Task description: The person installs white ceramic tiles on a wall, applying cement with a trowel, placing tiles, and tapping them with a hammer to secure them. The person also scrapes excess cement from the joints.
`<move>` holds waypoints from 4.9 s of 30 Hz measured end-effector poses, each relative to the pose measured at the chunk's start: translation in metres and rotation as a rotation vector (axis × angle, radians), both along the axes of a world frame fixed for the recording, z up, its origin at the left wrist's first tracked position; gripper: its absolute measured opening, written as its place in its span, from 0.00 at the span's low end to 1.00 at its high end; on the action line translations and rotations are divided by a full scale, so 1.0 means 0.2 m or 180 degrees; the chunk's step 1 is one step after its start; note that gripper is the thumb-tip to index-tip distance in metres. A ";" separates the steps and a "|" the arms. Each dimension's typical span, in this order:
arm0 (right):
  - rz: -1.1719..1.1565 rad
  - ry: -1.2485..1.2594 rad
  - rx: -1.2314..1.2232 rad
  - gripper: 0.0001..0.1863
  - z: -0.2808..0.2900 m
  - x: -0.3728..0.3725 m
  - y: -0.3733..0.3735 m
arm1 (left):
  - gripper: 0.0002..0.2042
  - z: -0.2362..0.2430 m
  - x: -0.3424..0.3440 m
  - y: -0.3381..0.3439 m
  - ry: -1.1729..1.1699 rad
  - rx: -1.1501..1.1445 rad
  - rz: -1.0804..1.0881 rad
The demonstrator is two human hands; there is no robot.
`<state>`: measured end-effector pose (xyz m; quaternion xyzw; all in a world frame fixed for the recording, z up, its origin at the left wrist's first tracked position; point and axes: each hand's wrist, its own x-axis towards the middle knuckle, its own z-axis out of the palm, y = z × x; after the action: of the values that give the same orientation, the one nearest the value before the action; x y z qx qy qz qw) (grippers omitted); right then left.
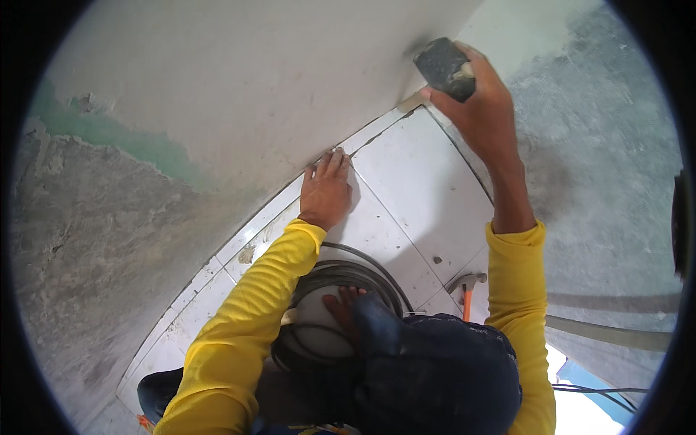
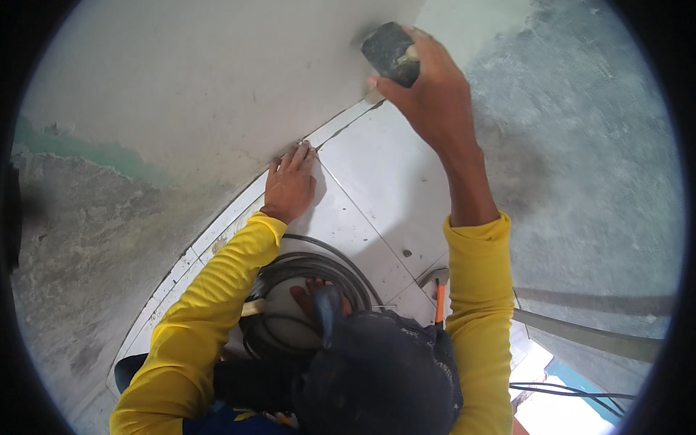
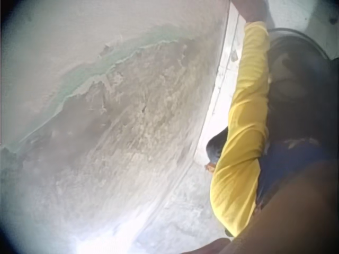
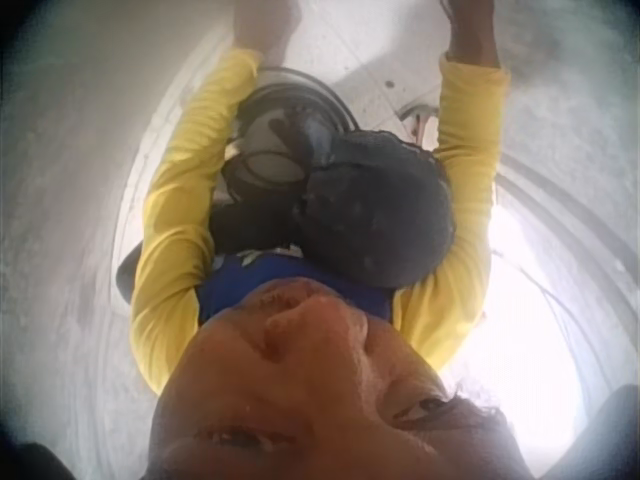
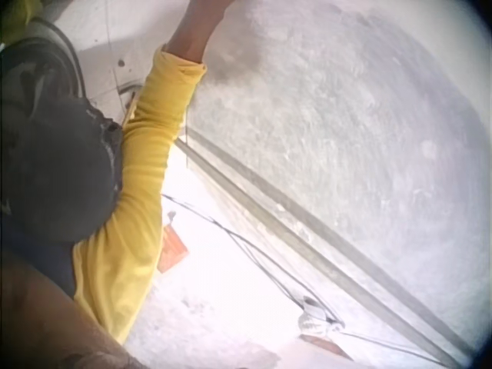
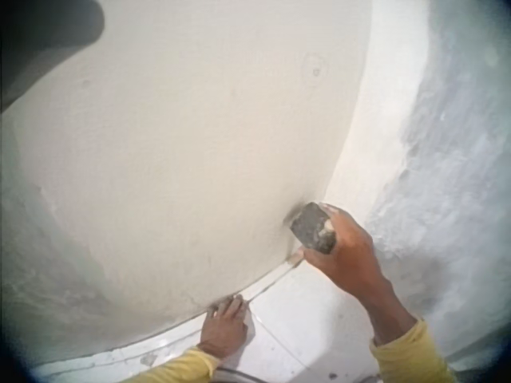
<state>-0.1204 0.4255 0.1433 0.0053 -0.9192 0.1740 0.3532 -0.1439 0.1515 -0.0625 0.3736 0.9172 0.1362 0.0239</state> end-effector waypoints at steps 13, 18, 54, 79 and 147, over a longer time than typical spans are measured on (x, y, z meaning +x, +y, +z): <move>-0.0227 -0.0447 -0.0149 0.42 0.00 0.02 -0.05 | 0.31 0.00 0.00 0.01 -0.0044 -0.0016 -0.0027; -0.0222 -0.0430 -0.0396 0.42 0.01 0.04 -0.08 | 0.31 0.01 0.02 0.01 -0.0107 -0.0037 0.0037; 0.0510 -0.0493 -0.0559 0.45 0.04 0.11 -0.42 | 0.32 0.08 0.03 -0.02 -0.0213 -0.0067 0.0024; 0.0234 -0.0812 -0.0491 0.40 0.05 0.01 -0.13 | 0.33 -0.04 -0.05 0.02 -0.0074 0.0366 -0.0299; -0.0166 -0.1024 -0.1107 0.47 0.01 0.28 -0.22 | 0.29 -0.04 0.06 -0.01 -0.0215 0.0884 0.0122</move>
<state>-0.0641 0.3818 0.1452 -0.1072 -0.9197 0.3191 0.2022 -0.1316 0.1504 -0.0702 0.3509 0.8952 0.2748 0.0003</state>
